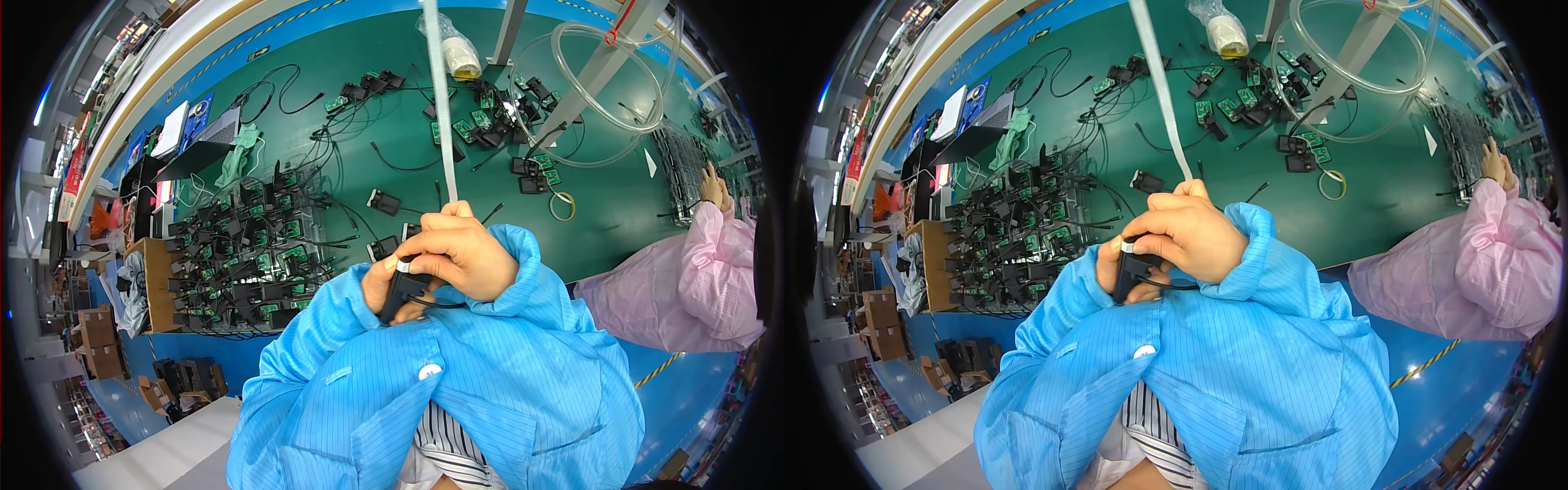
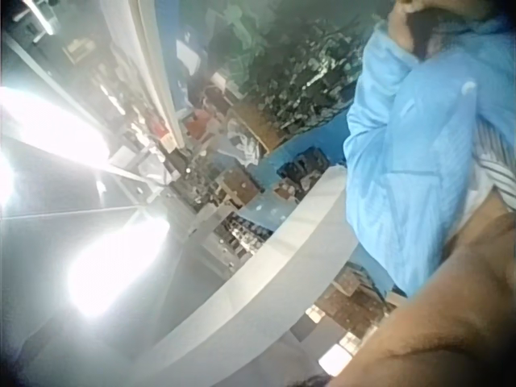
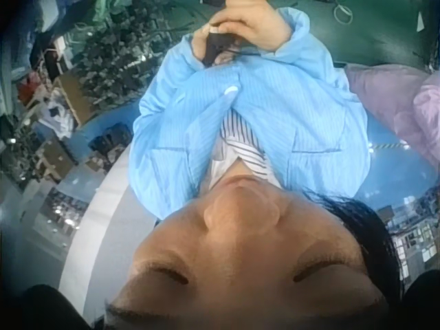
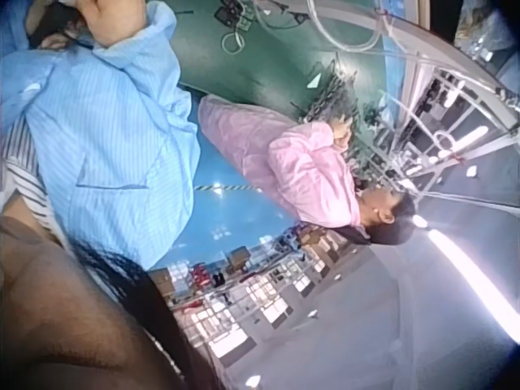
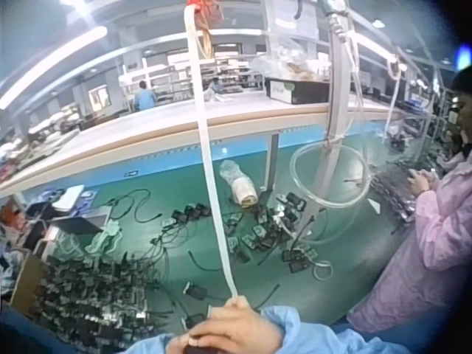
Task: Assembling small electronic modules by connecting wires and components at a manual assembly station.
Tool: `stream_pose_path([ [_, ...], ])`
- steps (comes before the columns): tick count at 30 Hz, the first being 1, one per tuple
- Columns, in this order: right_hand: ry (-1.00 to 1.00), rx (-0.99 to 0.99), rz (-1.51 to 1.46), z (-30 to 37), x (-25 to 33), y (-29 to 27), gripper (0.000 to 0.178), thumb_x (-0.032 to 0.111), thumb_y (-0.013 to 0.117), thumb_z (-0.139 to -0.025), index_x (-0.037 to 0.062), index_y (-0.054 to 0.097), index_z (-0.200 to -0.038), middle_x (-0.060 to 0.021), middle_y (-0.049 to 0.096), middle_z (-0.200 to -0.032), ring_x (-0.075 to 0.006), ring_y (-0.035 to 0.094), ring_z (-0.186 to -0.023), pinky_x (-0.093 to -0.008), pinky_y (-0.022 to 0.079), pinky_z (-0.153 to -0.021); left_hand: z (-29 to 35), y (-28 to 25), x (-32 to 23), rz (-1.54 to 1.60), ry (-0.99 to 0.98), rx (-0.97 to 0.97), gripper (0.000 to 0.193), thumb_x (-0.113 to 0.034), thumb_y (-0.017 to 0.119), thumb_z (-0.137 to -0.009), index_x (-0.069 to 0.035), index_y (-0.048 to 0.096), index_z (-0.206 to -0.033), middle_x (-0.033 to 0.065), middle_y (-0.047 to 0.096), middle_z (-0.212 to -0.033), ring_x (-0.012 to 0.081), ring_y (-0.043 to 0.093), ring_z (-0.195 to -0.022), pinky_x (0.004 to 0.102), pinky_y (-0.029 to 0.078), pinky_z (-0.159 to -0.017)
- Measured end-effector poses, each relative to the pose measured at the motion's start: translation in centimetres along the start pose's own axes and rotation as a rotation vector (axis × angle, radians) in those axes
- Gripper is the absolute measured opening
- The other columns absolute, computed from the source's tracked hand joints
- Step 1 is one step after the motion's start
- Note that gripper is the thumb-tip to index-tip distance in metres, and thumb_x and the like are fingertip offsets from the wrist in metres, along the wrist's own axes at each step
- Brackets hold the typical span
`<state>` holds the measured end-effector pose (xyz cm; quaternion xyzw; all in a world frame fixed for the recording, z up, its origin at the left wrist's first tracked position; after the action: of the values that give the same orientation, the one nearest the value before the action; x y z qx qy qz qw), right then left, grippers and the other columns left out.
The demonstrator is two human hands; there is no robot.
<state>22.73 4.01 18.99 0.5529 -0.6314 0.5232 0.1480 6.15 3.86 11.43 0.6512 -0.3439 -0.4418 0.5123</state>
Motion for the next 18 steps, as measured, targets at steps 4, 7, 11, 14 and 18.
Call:
stream_pose_path([
  [4, -0.005, -0.014, 0.176, 0.4, -0.3, -1.1, 0.013, 0.016, 0.070, -0.081, 0.0146, 0.070, -0.093, 0.0034, 0.052, -0.073, -0.0120, 0.045, -0.070, -0.0324, 0.028, -0.086, -1.7, 0.0, 0.5, -0.557, 0.288, -0.346, 0.043, -0.038, 0.040, -0.099, 0.001, 0.046, -0.116, 0.0180, 0.059, -0.091, 0.0233, 0.062, -0.058, 0.0315, 0.054, -0.053],
  [7, -0.007, -0.041, 0.280, 0.6, -0.5, -0.6, 0.014, 0.016, 0.070, -0.080, 0.0143, 0.069, -0.094, 0.0030, 0.052, -0.073, -0.0121, 0.044, -0.070, -0.0328, 0.027, -0.086, -1.9, 0.9, 0.4, -0.774, 0.383, -0.478, 0.046, -0.040, 0.035, -0.101, 0.001, 0.046, -0.118, 0.0183, 0.060, -0.091, 0.0232, 0.064, -0.064, 0.0315, 0.055, -0.060],
  [11, -0.009, -0.116, 0.415, 1.2, -0.7, 0.5, 0.014, 0.016, 0.070, -0.080, 0.0147, 0.069, -0.093, 0.0030, 0.052, -0.072, -0.0122, 0.045, -0.069, -0.0336, 0.027, -0.087, -1.7, 1.4, 0.6, -0.873, 0.374, -0.525, 0.053, -0.045, 0.031, -0.102, 0.002, 0.046, -0.120, 0.0186, 0.061, -0.095, 0.0226, 0.065, -0.073, 0.0309, 0.055, -0.069],
  [14, 0.105, -0.167, 0.350, 1.9, -0.8, -0.7, 0.010, 0.016, 0.071, -0.079, 0.0145, 0.068, -0.089, 0.0031, 0.053, -0.071, -0.0123, 0.045, -0.067, -0.0343, 0.028, -0.087, -0.8, 0.7, 0.1, -0.872, 0.424, -0.565, 0.055, -0.046, 0.030, -0.102, 0.003, 0.048, -0.121, 0.0188, 0.062, -0.097, 0.0223, 0.065, -0.071, 0.0308, 0.056, -0.068],
  [18, 0.172, -0.191, 0.341, 2.7, -1.3, -1.2, 0.008, 0.015, 0.071, -0.078, 0.0141, 0.067, -0.085, 0.0034, 0.054, -0.070, -0.0125, 0.046, -0.067, -0.0349, 0.029, -0.087, -1.2, 1.2, 0.3, -0.825, 0.460, -0.599, 0.056, -0.046, 0.030, -0.103, 0.004, 0.049, -0.120, 0.0192, 0.062, -0.096, 0.0226, 0.065, -0.069, 0.0309, 0.056, -0.065],
])
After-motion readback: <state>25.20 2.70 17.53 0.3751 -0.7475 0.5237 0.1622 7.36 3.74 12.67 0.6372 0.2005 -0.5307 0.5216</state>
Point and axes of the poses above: each hand's wrist, its own z-axis away from the middle knuckle, its own y-axis out of the palm, x = y × z, the point moved 2 cm from there along -z, towards the middle knuckle
